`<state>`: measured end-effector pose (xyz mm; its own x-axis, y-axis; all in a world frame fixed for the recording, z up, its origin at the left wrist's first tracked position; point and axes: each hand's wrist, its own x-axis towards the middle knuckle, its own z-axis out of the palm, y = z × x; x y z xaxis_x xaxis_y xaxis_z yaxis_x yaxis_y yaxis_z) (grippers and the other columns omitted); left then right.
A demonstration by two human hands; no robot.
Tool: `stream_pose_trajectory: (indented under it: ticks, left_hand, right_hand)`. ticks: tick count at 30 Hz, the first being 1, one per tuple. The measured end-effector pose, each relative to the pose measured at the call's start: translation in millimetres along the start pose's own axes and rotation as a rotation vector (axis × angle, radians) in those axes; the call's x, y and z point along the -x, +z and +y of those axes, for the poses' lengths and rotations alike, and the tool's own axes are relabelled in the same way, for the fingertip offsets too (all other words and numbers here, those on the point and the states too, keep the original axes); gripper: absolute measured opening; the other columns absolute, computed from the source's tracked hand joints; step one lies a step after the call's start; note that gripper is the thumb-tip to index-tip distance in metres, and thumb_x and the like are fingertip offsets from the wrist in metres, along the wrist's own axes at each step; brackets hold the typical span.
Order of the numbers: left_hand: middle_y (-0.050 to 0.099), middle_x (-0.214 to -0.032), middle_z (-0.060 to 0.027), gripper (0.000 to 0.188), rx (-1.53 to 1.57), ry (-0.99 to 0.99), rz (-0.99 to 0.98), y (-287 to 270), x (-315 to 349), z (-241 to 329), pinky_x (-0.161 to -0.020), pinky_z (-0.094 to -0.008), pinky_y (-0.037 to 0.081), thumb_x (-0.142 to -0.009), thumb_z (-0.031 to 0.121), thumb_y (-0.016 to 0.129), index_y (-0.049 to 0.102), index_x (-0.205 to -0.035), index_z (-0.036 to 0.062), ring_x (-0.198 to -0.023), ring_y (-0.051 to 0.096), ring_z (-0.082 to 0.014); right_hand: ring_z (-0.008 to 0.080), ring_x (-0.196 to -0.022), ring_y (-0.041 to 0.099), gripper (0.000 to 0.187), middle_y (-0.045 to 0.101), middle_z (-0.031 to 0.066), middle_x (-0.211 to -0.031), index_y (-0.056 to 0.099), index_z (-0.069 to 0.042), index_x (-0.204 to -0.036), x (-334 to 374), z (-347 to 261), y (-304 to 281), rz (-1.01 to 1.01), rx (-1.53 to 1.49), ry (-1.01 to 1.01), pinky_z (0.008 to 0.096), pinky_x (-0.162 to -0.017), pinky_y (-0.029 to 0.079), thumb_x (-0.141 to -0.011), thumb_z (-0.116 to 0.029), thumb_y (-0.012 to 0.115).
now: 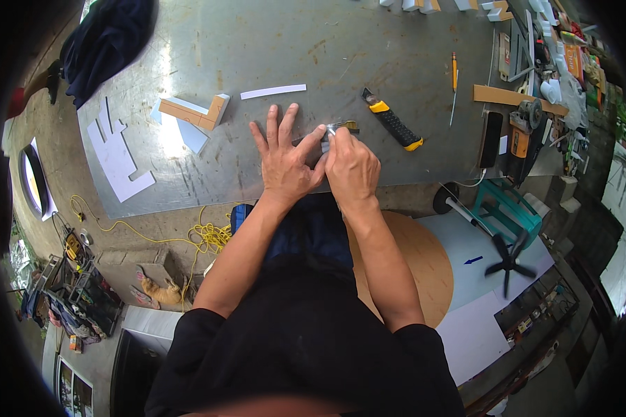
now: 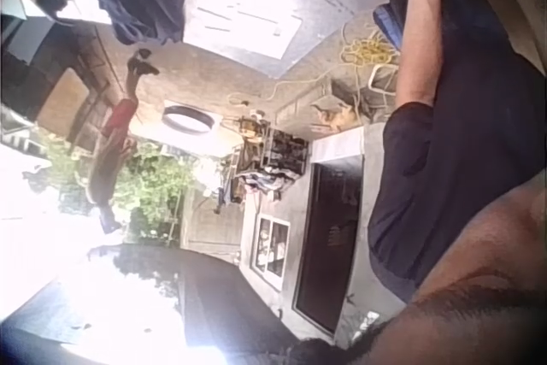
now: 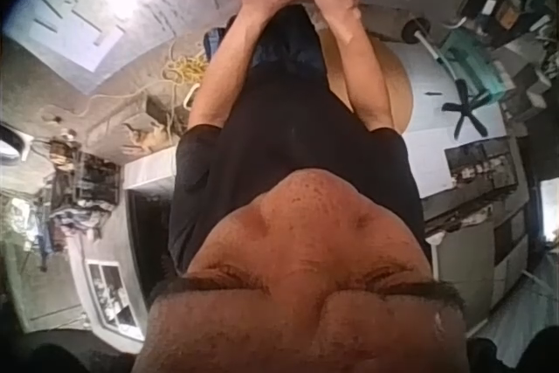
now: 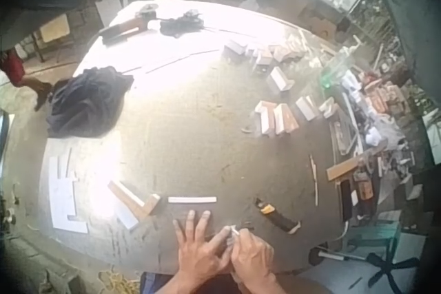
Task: The person is assembling 3D sign letters by applying white vinyl or foam edges to wooden or board backing.
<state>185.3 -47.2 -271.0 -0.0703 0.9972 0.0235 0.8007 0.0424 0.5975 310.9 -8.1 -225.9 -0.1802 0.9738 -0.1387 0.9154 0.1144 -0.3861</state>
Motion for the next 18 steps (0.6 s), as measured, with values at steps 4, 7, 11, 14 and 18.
stream_pose_trajectory:
  ticks: [4,7,11,14,18]
  left_hand:
    - [0.040,-0.156,-0.0124,0.042,0.014,0.008,0.042,2.3,-0.3,0.0,-0.121,-0.0652,-0.001,-0.077,0.043,0.079,0.075,-0.116,0.0283,-0.152,0.020,-0.0398]
    - [0.040,-0.156,-0.0125,0.042,0.009,0.008,0.032,2.0,-0.5,-0.8,-0.121,-0.0652,-0.001,-0.077,0.043,0.079,0.076,-0.116,0.0280,-0.152,0.020,-0.0400]
    - [0.040,-0.156,-0.0126,0.042,0.033,0.010,0.044,2.3,0.4,0.9,-0.121,-0.0653,-0.001,-0.076,0.042,0.079,0.076,-0.116,0.0277,-0.152,0.020,-0.0399]
    - [0.040,-0.156,-0.0129,0.042,0.012,0.011,0.039,2.1,-0.4,0.0,-0.121,-0.0654,-0.001,-0.076,0.042,0.079,0.075,-0.116,0.0281,-0.152,0.020,-0.0399]
    - [0.040,-0.156,-0.0129,0.042,0.002,0.006,0.020,0.6,-0.4,-0.1,-0.121,-0.0654,-0.001,-0.076,0.042,0.079,0.076,-0.116,0.0279,-0.152,0.020,-0.0399]
  right_hand:
    - [0.0395,-0.072,0.066,0.018,0.066,0.0173,-0.076,0.053,-0.004,-0.084,14.9,2.8,-3.8,-0.038,0.015,0.053,0.0500,-0.063,0.051,-0.096,-0.015,0.061]
    - [0.0394,-0.072,0.066,0.018,0.066,0.0177,-0.075,0.054,-0.004,-0.084,3.6,1.6,-1.2,-0.003,0.014,0.008,0.0498,-0.063,0.051,-0.096,-0.015,0.061]
    - [0.0392,-0.072,0.066,0.019,0.066,0.0176,-0.075,0.054,-0.004,-0.084,14.6,3.5,-2.7,-0.016,0.005,0.030,0.0496,-0.063,0.051,-0.096,-0.016,0.061]
    - [0.0391,-0.072,0.066,0.019,0.066,0.0175,-0.075,0.054,-0.003,-0.084,7.3,1.5,-1.5,-0.019,0.011,0.032,0.0495,-0.063,0.051,-0.096,-0.016,0.061]
    - [0.0387,-0.072,0.066,0.019,0.066,0.0173,-0.076,0.054,-0.004,-0.084,4.2,0.4,-1.5,-0.003,0.009,0.009,0.0493,-0.063,0.052,-0.096,-0.016,0.061]
